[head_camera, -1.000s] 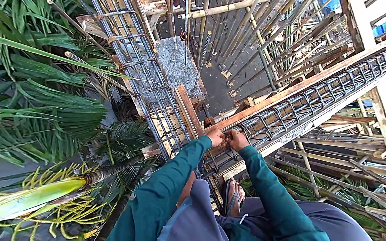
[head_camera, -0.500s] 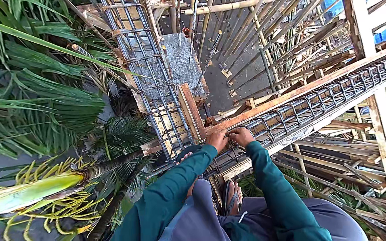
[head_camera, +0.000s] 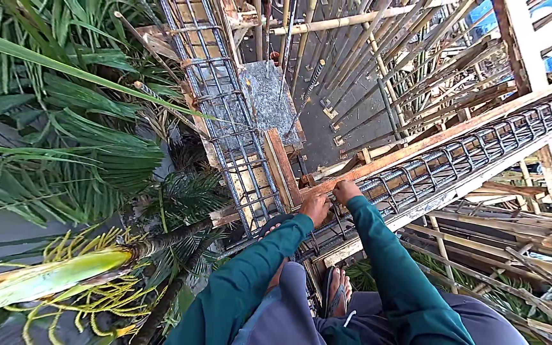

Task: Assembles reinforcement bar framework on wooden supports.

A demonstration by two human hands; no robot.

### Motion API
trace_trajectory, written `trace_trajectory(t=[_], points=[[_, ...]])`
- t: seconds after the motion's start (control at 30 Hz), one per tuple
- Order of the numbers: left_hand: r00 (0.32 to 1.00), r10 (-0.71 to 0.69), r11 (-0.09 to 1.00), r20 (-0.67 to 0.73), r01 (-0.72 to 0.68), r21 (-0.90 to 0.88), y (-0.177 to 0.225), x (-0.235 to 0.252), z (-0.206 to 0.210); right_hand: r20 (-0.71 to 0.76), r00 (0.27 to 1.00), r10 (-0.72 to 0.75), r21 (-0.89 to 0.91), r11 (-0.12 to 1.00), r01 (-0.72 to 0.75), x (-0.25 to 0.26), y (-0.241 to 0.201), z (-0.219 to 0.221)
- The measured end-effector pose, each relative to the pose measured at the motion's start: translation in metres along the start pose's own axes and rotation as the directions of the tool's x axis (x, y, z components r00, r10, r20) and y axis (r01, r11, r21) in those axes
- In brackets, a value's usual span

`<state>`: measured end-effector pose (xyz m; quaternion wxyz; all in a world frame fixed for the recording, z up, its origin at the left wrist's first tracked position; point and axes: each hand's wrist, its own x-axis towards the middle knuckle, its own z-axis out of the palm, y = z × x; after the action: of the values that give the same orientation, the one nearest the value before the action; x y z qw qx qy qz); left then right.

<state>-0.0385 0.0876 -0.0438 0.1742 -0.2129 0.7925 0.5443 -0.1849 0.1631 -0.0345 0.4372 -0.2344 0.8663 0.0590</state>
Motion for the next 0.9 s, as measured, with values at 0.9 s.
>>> trace_trajectory(t=[0.9], points=[[0.910,-0.370,0.817,0.187,0.415,-0.400,0.004,0.057,-0.012,0.020,0.999,-0.026,0.708,0.706,0.004,-0.040,0.037,0.022]])
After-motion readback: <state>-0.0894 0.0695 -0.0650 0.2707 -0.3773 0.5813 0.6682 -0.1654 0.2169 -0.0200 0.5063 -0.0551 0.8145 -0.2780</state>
